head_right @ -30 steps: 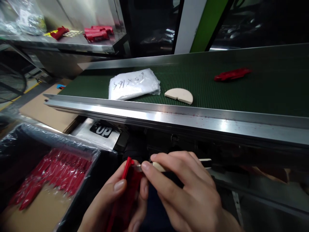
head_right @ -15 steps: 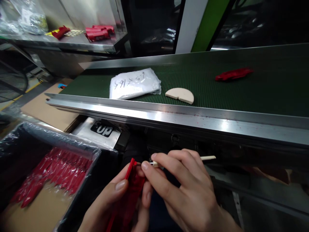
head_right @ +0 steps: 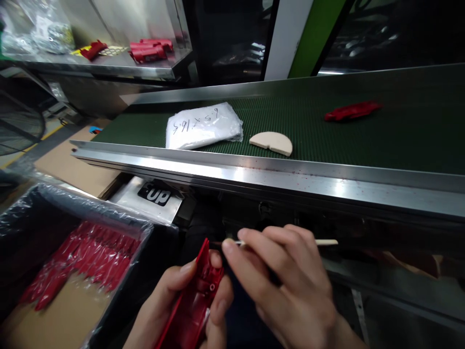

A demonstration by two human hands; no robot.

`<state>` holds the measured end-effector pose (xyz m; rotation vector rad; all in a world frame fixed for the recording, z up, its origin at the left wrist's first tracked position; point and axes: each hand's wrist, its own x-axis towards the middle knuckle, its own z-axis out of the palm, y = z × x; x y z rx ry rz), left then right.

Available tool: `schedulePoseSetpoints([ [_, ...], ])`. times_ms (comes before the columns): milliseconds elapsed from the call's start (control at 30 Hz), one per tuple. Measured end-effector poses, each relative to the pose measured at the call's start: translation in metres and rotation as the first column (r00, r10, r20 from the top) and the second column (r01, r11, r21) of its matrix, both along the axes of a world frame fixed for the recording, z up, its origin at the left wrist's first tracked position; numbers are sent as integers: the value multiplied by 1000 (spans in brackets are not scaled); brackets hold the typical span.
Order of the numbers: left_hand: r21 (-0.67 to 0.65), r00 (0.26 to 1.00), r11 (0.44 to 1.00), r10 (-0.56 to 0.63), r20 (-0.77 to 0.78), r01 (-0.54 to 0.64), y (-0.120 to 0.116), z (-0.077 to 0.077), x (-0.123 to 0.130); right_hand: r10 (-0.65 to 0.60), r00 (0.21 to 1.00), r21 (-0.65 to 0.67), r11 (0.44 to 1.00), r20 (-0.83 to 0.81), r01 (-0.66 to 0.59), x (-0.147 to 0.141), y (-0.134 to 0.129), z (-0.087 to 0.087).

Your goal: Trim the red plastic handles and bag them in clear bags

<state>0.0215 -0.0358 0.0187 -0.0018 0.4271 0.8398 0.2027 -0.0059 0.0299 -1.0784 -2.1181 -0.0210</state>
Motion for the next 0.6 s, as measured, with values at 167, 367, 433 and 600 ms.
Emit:
schedulePoseSetpoints([
  [167, -48, 999, 999, 15, 44, -12, -9, -20, 0, -72, 993, 38, 996, -89, 75, 11, 10, 10],
  [367, 188, 998, 981, -46, 41, 38, 9, -11, -1, -53, 984, -42, 998, -169, 46, 14, 7, -16],
  [433, 280, 980, 954, -57, -189, 110, 30, 9, 2, -94, 976, -84, 993, -195, 79, 16, 2, -30],
  [600, 665, 460, 545, 481, -746, 510, 122, 65, 29, -234, 949, -196, 961, -211, 193, 22, -15, -65],
])
